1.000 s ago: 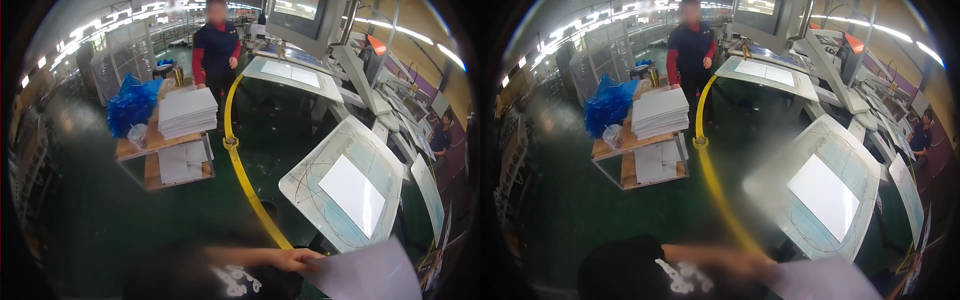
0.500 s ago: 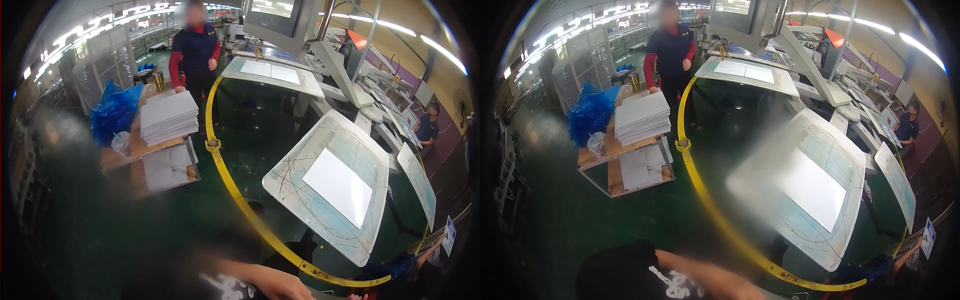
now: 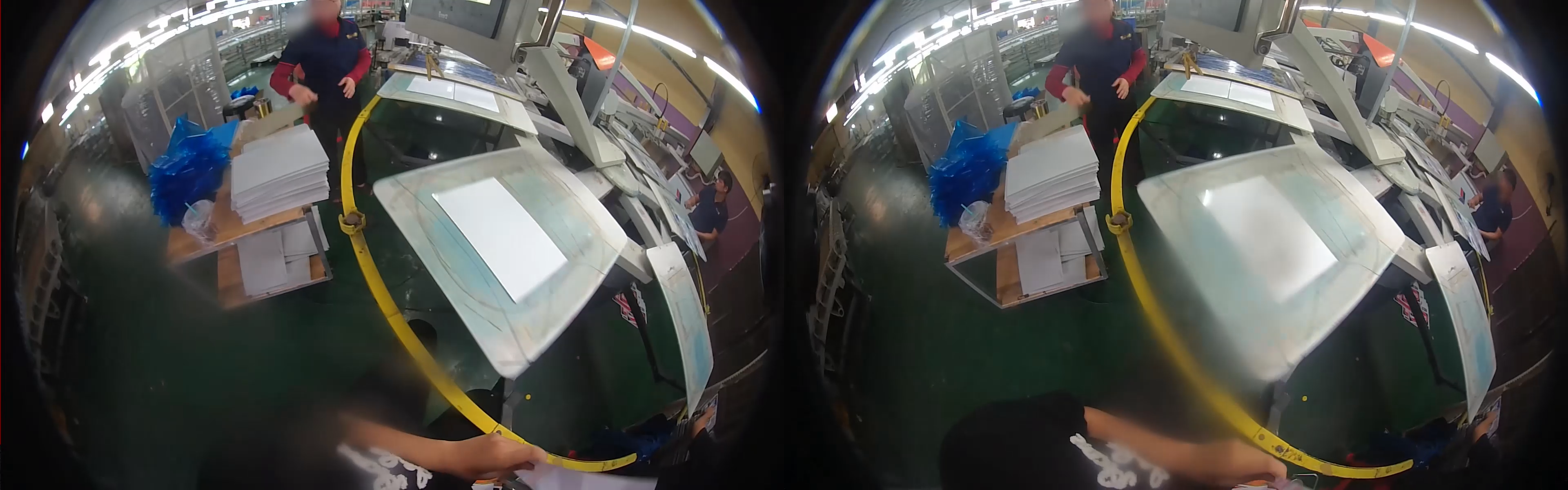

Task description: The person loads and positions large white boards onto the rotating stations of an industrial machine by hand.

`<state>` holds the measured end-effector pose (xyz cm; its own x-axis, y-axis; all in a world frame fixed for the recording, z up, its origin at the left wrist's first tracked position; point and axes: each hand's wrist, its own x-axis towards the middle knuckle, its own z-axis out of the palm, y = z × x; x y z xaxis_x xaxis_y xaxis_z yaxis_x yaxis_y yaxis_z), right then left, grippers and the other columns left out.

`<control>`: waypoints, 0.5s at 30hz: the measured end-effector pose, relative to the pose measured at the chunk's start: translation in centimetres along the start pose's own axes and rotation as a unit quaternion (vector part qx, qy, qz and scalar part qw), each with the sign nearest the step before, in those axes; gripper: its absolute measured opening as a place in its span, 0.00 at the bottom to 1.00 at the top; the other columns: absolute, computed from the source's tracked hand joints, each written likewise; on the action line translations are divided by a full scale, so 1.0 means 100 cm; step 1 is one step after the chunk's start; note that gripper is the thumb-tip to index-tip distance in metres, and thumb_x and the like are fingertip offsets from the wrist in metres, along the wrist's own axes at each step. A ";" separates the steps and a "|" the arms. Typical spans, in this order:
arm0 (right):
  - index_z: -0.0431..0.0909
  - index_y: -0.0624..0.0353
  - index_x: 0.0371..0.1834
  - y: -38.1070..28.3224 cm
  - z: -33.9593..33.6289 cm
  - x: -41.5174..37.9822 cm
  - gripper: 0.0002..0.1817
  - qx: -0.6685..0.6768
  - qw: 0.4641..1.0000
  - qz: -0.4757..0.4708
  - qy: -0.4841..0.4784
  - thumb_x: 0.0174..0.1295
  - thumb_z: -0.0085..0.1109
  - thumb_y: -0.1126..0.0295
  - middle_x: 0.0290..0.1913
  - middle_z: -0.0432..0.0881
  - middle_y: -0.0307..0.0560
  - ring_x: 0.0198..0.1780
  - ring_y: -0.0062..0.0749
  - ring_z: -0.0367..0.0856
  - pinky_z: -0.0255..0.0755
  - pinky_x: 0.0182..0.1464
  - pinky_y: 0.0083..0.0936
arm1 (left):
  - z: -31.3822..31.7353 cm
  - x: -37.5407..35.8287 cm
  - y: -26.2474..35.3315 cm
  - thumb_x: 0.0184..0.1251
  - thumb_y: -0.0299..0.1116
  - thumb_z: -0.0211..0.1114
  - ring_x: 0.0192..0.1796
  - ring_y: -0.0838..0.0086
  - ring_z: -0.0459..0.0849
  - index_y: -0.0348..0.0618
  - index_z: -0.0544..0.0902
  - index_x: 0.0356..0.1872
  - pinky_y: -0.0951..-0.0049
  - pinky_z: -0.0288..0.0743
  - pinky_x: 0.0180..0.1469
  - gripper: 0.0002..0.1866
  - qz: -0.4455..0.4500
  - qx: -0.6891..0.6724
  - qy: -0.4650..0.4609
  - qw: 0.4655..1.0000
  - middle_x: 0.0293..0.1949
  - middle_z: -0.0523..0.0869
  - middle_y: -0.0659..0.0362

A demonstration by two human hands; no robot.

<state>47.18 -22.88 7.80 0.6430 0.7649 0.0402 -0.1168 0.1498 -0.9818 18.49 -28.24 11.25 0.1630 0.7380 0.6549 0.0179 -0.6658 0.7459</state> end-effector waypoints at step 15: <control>0.76 0.71 0.44 0.043 -0.060 0.021 0.22 -0.042 0.991 0.002 0.130 0.67 0.49 0.57 0.43 0.78 0.47 0.44 0.30 0.76 0.70 0.48 0.24 | -0.042 -0.006 -0.063 0.61 0.18 0.57 0.54 0.69 0.77 0.34 0.64 0.57 0.74 0.68 0.58 0.23 -0.321 -0.132 0.050 0.936 0.50 0.78 0.50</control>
<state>52.55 -24.43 2.58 0.8170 0.5767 -0.0024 -0.0630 0.0852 -0.9944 14.16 -24.03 6.73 0.1086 0.9923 0.0591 -0.1660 -0.0405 0.9853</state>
